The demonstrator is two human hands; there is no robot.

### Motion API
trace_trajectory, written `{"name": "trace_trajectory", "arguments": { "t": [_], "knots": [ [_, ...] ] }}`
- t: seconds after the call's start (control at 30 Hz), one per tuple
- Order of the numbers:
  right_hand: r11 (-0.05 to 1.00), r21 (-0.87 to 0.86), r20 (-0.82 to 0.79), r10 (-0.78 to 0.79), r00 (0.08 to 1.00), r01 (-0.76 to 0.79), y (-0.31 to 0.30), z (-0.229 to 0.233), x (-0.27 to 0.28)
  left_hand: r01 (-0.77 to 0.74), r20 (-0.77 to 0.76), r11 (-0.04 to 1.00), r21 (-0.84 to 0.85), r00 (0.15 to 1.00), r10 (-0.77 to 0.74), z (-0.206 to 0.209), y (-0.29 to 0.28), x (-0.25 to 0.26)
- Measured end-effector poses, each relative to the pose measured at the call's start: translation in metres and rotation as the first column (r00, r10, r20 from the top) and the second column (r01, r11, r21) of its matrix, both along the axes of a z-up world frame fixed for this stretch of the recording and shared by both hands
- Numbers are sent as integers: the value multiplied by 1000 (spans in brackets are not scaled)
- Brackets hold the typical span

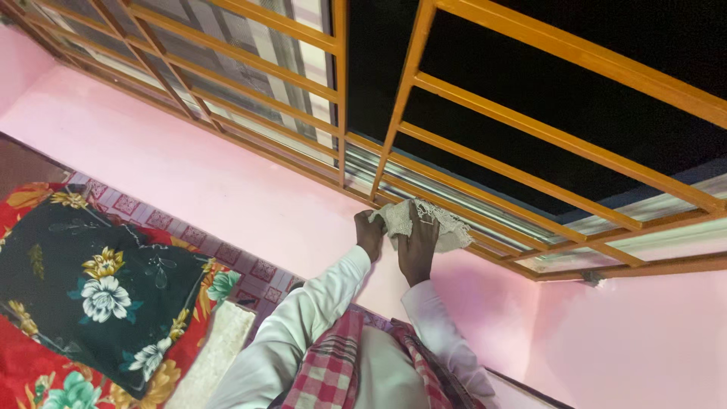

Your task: The person wipes the metal frame and glass of a window using a cloth, then folds the cloth while walking through the room and returns to wipe another section of the frame.

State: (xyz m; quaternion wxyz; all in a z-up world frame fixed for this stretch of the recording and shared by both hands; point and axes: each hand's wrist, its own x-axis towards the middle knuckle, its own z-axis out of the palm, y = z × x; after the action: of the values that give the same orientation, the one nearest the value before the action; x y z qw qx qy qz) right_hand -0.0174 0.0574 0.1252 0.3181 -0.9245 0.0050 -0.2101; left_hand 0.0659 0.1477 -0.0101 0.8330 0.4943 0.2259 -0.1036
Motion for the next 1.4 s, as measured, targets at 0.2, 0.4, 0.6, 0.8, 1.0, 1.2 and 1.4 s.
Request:
{"name": "trace_trajectory", "arguments": {
  "t": [0.2,0.4,0.6,0.8,1.0,1.2,1.4],
  "knots": [
    [987,152,-38,-56,998,61,91,-22,30,14,292,993,115,955,-47,18,139,36],
    [681,712,-31,-213,977,172,122,-20,57,189,599,973,130,768,-229,92,152,64],
    [447,892,92,-318,944,64,126,55,75,302,572,939,-164,805,-159,195,145,54],
    [728,656,474,-191,859,-200,144,183,64,204,824,977,-63,563,-64,288,179,69],
    [842,526,495,-190,848,-118,167,165,65,239,652,952,-189,756,-61,232,214,54],
    [893,444,125,22,992,-76,202,76,86,390,36,766,-511,900,-435,70,195,56],
    [989,-98,48,117,992,-112,217,31,113,244,27,827,-507,963,-268,10,188,83]
  ]
}}
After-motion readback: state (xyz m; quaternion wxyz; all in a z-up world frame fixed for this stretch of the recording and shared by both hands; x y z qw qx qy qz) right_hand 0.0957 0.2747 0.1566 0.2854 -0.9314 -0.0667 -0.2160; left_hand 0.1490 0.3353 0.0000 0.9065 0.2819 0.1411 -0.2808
